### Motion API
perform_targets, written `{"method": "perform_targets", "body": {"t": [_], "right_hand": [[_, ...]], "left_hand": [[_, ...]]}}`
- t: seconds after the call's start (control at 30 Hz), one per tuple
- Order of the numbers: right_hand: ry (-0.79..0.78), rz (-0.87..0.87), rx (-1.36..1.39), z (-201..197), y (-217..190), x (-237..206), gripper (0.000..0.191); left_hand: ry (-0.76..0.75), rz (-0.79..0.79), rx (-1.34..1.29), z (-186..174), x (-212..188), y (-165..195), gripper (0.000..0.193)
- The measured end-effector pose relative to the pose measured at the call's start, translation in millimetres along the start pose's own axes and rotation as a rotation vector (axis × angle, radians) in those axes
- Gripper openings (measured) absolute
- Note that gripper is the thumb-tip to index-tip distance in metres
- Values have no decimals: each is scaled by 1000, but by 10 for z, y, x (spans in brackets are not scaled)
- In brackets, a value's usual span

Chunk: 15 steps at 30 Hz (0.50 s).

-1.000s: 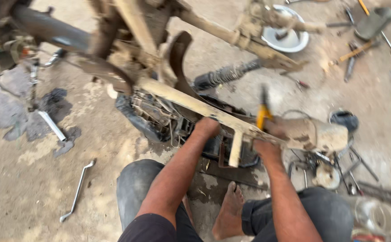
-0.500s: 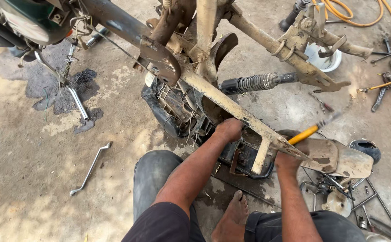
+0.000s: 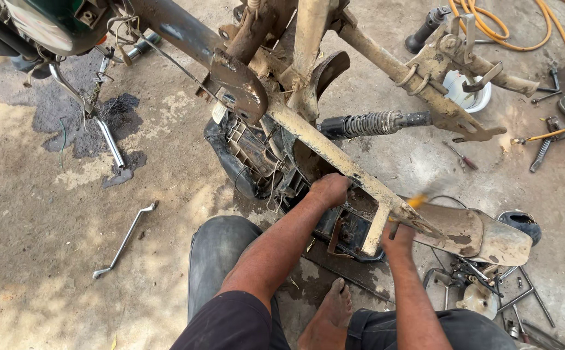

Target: The person sits on the ground repairing a motorcycle frame, using pliers and a wrench to loosen and remove parts from the vehicle's body. They pour liquid from a plastic bottle onto the work area, then sort small sprocket and gear parts by hand into buckets.

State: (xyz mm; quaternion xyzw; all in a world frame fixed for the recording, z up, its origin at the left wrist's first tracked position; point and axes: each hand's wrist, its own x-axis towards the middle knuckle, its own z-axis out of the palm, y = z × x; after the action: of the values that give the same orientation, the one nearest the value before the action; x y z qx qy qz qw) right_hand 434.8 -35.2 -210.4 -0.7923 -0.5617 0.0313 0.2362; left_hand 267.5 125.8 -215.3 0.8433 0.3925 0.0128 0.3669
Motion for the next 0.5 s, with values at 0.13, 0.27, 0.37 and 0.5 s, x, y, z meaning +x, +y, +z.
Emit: {"method": "perform_targets", "body": {"t": [0.13, 0.27, 0.37, 0.5], "right_hand": [[-510, 405, -275, 69, -32, 26, 42], [12, 320, -48, -267, 200, 237, 26], [253, 164, 172, -249, 192, 164, 24], [-221, 302, -17, 34, 11, -39, 24]], "left_hand": [[4, -21, -7, -38, 8, 22, 32], [8, -19, -22, -37, -28, 26, 33], [8, -31, -36, -24, -57, 16, 34], [24, -3, -35, 3, -41, -2, 35]]}}
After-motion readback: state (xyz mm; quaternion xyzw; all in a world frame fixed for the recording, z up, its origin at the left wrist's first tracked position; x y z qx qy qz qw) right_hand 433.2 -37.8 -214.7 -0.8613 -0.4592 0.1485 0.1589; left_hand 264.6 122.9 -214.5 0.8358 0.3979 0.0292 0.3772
